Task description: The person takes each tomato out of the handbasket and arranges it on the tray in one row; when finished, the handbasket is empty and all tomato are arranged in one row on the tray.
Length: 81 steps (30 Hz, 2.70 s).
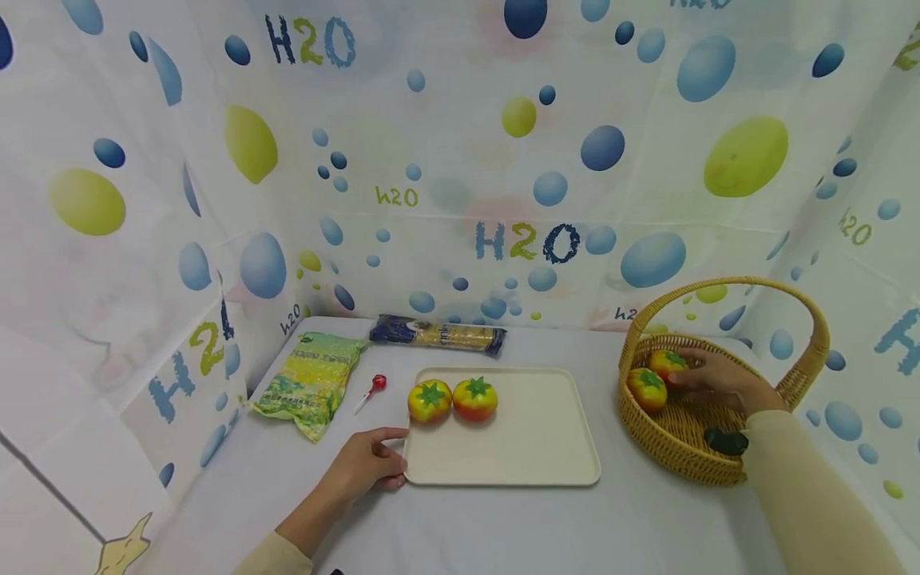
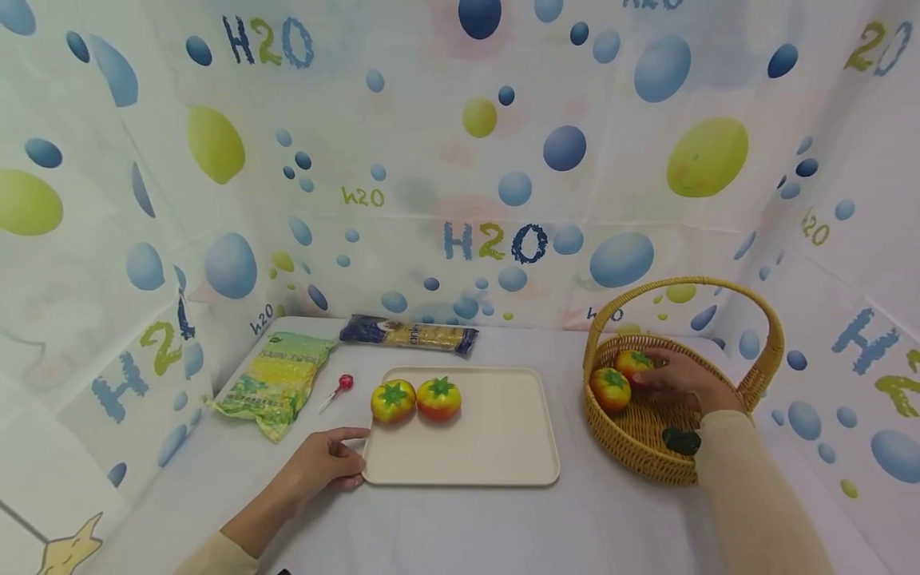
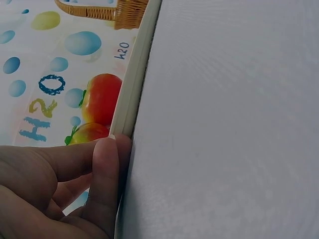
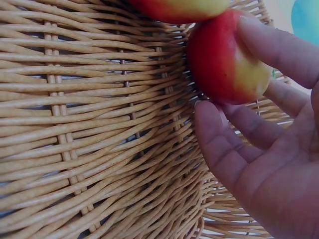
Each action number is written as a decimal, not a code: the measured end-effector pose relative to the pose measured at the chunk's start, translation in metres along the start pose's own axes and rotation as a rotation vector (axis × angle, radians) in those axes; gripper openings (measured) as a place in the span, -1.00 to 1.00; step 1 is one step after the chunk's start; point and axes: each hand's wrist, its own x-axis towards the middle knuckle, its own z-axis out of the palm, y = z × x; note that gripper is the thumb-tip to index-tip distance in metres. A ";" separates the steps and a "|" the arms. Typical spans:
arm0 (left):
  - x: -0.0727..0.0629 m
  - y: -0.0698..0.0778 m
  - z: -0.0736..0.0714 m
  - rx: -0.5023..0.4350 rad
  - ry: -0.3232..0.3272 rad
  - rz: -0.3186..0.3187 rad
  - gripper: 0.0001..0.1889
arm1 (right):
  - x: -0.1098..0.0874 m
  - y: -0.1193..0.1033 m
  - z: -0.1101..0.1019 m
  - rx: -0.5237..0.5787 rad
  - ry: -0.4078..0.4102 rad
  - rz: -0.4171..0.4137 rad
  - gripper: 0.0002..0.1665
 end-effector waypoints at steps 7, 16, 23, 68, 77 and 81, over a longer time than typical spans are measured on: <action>0.000 0.000 0.000 -0.006 0.001 -0.002 -0.40 | -0.003 0.000 0.000 0.014 0.015 -0.009 0.09; 0.000 0.000 -0.001 -0.018 -0.005 -0.001 -0.40 | -0.007 -0.002 -0.004 0.052 0.023 -0.041 0.08; 0.001 0.000 -0.001 -0.018 0.001 0.002 -0.40 | -0.014 -0.011 -0.008 0.020 0.018 -0.079 0.12; -0.002 0.001 0.002 -0.005 0.010 -0.022 -0.41 | -0.122 -0.070 0.019 -0.163 0.109 -0.412 -0.25; -0.001 0.000 0.002 -0.021 0.003 -0.003 -0.41 | -0.107 -0.088 0.051 -0.203 0.111 -0.413 -0.19; -0.001 0.000 0.002 -0.014 0.003 -0.008 -0.41 | -0.099 -0.097 0.071 -0.191 0.105 -0.406 -0.15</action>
